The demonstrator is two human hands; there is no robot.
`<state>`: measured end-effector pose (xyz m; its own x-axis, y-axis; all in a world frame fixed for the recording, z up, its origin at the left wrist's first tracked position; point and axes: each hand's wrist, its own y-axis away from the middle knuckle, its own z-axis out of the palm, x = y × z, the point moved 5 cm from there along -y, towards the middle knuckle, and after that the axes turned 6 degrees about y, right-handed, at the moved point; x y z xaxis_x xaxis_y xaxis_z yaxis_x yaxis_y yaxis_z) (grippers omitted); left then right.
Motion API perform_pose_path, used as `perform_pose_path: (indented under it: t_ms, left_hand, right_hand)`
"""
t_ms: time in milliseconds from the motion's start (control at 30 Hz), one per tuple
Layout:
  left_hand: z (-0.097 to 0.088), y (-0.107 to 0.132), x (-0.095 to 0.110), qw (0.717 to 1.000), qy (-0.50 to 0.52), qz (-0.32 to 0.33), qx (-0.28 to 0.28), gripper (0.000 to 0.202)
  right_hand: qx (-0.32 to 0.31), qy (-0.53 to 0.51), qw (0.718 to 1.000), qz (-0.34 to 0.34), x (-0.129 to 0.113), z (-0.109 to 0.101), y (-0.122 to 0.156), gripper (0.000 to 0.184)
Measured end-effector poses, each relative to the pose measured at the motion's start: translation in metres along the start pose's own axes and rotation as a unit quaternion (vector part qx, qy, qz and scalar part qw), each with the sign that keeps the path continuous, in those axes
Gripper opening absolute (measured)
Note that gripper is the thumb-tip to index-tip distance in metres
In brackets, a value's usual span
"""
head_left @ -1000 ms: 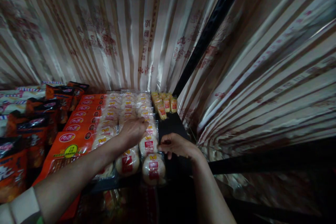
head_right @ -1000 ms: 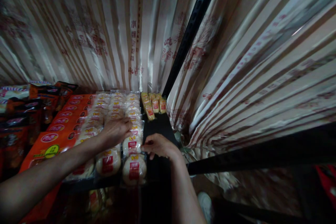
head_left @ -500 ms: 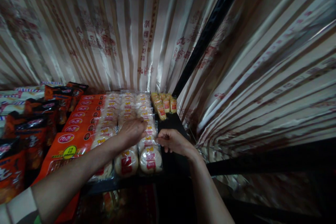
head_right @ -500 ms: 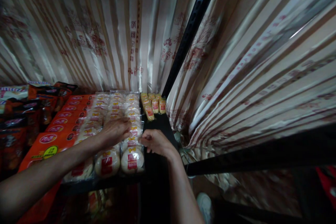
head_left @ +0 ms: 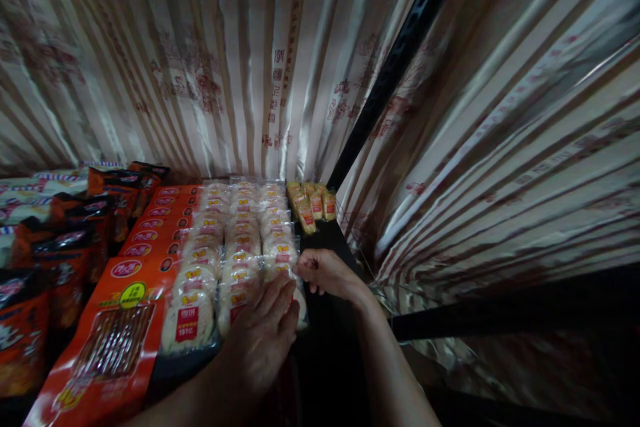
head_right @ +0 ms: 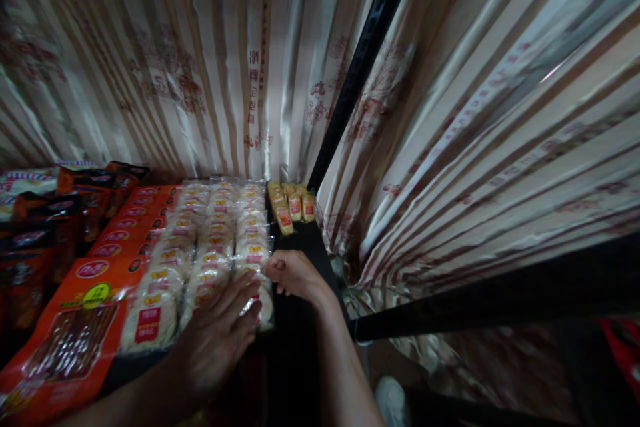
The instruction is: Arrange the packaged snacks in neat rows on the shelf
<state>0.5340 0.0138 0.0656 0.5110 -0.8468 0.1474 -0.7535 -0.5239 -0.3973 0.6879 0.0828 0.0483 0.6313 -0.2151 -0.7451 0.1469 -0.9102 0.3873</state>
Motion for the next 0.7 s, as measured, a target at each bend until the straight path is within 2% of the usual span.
perform_pose_path:
  t_ms: [100,200,300,367,467,600,700]
  left_hand:
    - [0.02,0.023,0.014,0.998,-0.036,0.033,0.035,0.04]
    - [0.03,0.028,0.016,0.999,-0.039,0.016,0.004,0.044]
    - [0.033,0.025,0.017,0.999,-0.017,0.005,-0.044,0.046]
    - [0.033,0.023,0.017,0.998,-0.015,0.0,-0.055,0.044]
    - [0.033,0.023,0.017,0.999,-0.03,0.0,-0.045,0.041]
    - [0.032,0.024,0.017,0.998,-0.056,0.011,-0.012,0.038]
    - [0.029,0.023,0.017,0.997,-0.069,0.02,0.004,0.036]
  right_hand:
    - [0.004,-0.001,1.0,0.011,-0.002,0.0,0.0,0.015]
    - [0.007,0.007,1.0,0.009,0.0,0.001,-0.001,0.019]
    - [0.006,0.005,1.0,0.0,0.006,0.001,-0.003,0.028]
    - [0.026,0.009,0.999,-0.018,0.009,-0.003,-0.005,0.034]
    - [0.119,0.038,0.991,-0.044,0.008,-0.012,-0.008,0.033]
    - [0.288,0.018,0.955,-0.062,-0.002,-0.017,-0.012,0.031]
    - [0.32,0.0,0.944,-0.083,-0.014,-0.005,-0.016,0.037]
